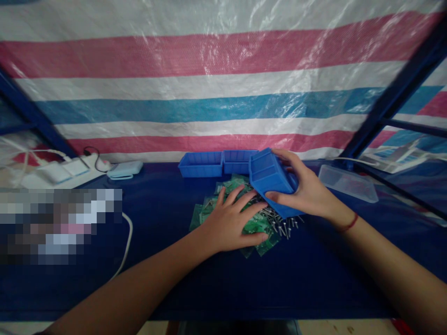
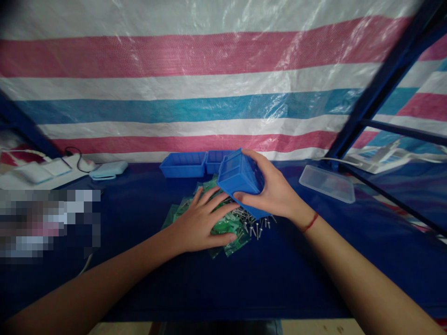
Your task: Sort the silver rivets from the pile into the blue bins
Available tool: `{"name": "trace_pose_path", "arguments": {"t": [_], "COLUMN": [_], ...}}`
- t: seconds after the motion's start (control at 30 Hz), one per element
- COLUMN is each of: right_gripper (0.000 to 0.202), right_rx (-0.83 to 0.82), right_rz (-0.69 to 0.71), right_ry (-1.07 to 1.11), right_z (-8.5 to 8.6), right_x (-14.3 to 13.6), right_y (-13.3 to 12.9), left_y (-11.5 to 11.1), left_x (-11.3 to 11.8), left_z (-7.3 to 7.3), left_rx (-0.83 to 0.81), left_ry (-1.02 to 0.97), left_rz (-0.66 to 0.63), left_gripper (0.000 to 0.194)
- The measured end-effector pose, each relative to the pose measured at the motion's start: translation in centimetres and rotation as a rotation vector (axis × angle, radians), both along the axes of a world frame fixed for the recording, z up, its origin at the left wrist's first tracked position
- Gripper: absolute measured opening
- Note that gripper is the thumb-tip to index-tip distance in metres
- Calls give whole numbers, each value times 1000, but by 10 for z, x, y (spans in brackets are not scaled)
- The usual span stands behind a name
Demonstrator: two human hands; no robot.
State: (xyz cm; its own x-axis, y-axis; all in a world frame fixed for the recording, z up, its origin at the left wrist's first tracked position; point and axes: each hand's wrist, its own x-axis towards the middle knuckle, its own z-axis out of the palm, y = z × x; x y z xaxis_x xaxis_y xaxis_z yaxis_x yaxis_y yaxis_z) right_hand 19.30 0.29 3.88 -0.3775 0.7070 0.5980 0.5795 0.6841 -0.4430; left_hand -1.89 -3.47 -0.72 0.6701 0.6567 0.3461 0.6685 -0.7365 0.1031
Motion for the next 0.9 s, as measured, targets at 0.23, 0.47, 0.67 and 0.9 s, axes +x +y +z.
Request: {"name": "trace_pose_path", "arguments": {"t": [0.23, 0.47, 0.67, 0.9], "right_gripper": [82, 80, 91, 79], "right_rx": [21, 18, 137, 331], "right_rz": [-50, -74, -95, -352], "right_ry": [-23, 25, 189, 179], "right_z": [6, 12, 19, 15], "right_x": [5, 19, 33, 56], "right_y": [0, 0, 2, 10], "left_y": [0, 0, 1, 0], "left_x": [0, 0, -1, 0], "left_z": [0, 2, 1, 2], "left_rx": [-19, -34, -42, -46], "left_ry": [16, 23, 11, 12], "left_rz": [-1, 4, -12, -8], "left_gripper": [63, 63, 62, 62]}}
